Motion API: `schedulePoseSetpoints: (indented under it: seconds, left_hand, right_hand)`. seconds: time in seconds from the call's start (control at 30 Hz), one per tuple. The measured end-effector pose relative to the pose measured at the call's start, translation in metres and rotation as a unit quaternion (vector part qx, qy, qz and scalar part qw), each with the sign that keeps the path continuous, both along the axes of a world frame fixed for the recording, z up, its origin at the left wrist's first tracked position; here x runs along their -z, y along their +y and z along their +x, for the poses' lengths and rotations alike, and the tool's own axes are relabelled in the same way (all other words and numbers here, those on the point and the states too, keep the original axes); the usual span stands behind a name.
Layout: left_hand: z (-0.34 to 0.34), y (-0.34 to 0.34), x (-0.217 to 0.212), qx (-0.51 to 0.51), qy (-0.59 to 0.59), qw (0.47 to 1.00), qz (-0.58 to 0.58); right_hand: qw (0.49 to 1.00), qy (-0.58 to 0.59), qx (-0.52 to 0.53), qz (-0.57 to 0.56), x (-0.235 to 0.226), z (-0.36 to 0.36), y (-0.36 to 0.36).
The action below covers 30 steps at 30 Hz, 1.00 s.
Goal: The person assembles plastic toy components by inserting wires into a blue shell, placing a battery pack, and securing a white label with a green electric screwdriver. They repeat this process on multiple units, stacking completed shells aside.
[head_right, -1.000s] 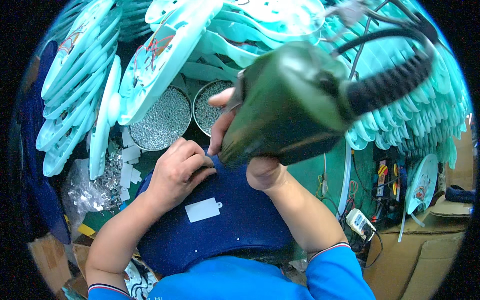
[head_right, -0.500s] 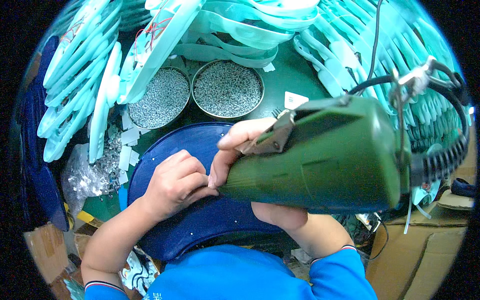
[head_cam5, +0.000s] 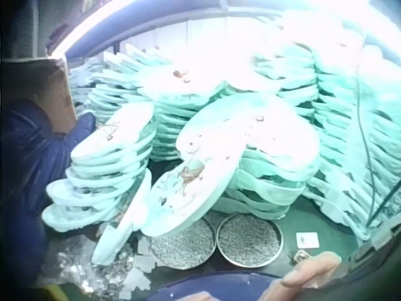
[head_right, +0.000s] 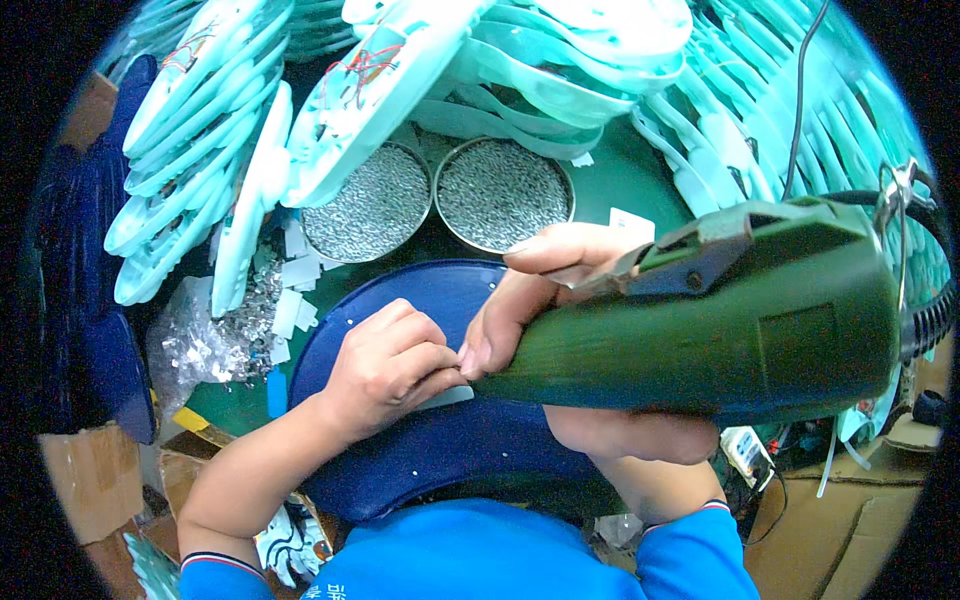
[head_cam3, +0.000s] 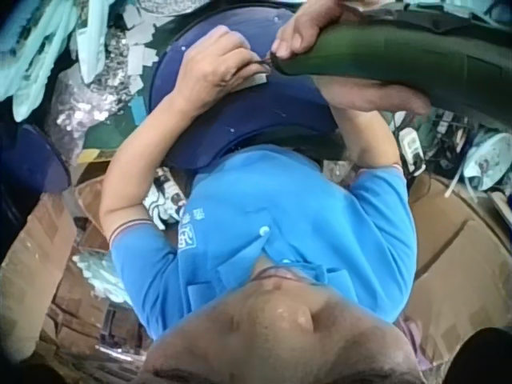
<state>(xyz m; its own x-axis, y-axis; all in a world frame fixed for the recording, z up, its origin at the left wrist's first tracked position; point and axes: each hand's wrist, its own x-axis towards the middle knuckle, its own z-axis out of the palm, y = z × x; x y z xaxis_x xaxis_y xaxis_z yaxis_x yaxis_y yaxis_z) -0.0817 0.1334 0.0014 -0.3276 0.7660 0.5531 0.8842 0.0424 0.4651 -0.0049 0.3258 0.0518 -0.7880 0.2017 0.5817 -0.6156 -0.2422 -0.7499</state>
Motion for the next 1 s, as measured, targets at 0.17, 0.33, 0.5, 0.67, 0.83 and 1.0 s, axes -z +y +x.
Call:
schedulePoseSetpoints:
  seconds: [0.17,0.33,0.5,0.67,0.83,1.0]
  left_hand:
    - [-0.025,0.001,-0.008,-0.033,0.005,0.999,0.038]
    - [-0.096,-0.002,-0.002,-0.181,0.197,0.954,-0.134]
    - [-0.094,-0.002,-0.004,-0.207,0.269,0.917,-0.208]
    - [-0.085,-0.002,-0.005,-0.249,0.242,0.919,-0.186]
    - [-0.040,0.031,-0.023,-0.121,0.060,0.989,-0.056]
    - [0.007,0.071,-0.017,0.038,0.008,0.997,-0.066]
  right_hand:
    - [1.000,0.003,0.015,0.006,-0.005,-0.007,0.001]
    - [0.999,0.018,0.046,0.017,-0.010,-0.007,0.009]
    - [0.994,0.038,0.101,0.036,-0.015,0.010,0.031]
    - [0.988,0.026,0.142,0.054,-0.011,0.034,0.058]
    - [0.988,-0.012,0.143,0.055,-0.001,0.043,0.062]
    - [0.979,-0.118,0.156,0.057,-0.001,0.047,0.061]
